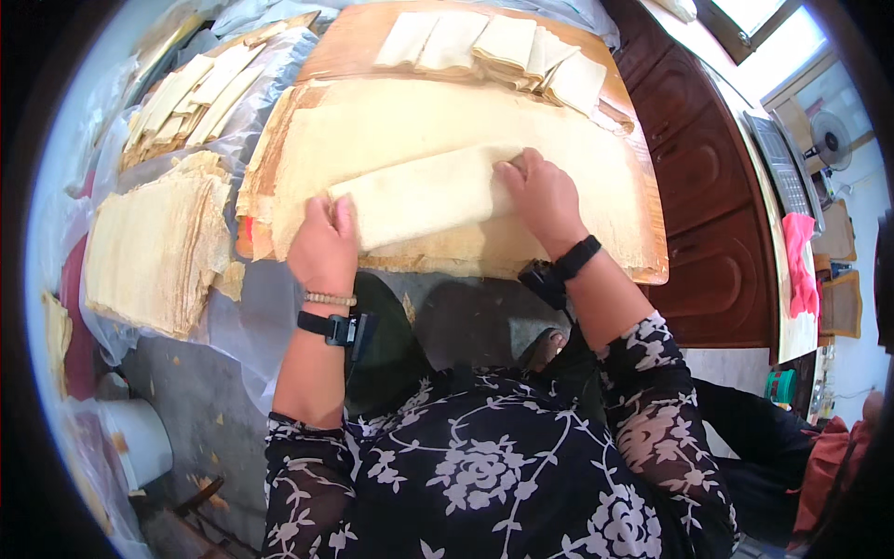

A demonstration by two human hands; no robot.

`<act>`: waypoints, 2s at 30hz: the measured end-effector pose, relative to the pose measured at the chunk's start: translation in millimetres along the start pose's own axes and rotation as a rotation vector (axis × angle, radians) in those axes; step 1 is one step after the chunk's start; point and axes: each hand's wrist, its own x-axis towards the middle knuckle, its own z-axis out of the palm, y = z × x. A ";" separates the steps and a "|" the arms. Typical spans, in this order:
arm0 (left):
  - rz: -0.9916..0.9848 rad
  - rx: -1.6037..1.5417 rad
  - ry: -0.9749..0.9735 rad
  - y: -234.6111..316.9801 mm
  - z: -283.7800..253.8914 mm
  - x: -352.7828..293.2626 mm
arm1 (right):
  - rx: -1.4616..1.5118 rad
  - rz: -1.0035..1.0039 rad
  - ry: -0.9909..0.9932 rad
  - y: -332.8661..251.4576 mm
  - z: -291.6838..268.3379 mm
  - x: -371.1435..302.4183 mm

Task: The recorder is peeling, folding, and stacking thin bean curd sheets on a wooden production table.

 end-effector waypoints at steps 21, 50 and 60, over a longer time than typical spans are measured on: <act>0.288 -0.374 -0.959 74.2 -12.5 116.4 | 0.217 -0.264 0.022 8.8 -68.5 -35.3; 0.474 -0.364 -0.200 10.6 -30.2 -19.3 | 0.722 -0.008 -0.047 29.8 -65.9 -154.3; -0.653 -0.980 -0.082 -135.1 -36.7 -39.8 | 0.590 -0.459 -0.172 -88.4 -7.3 -108.0</act>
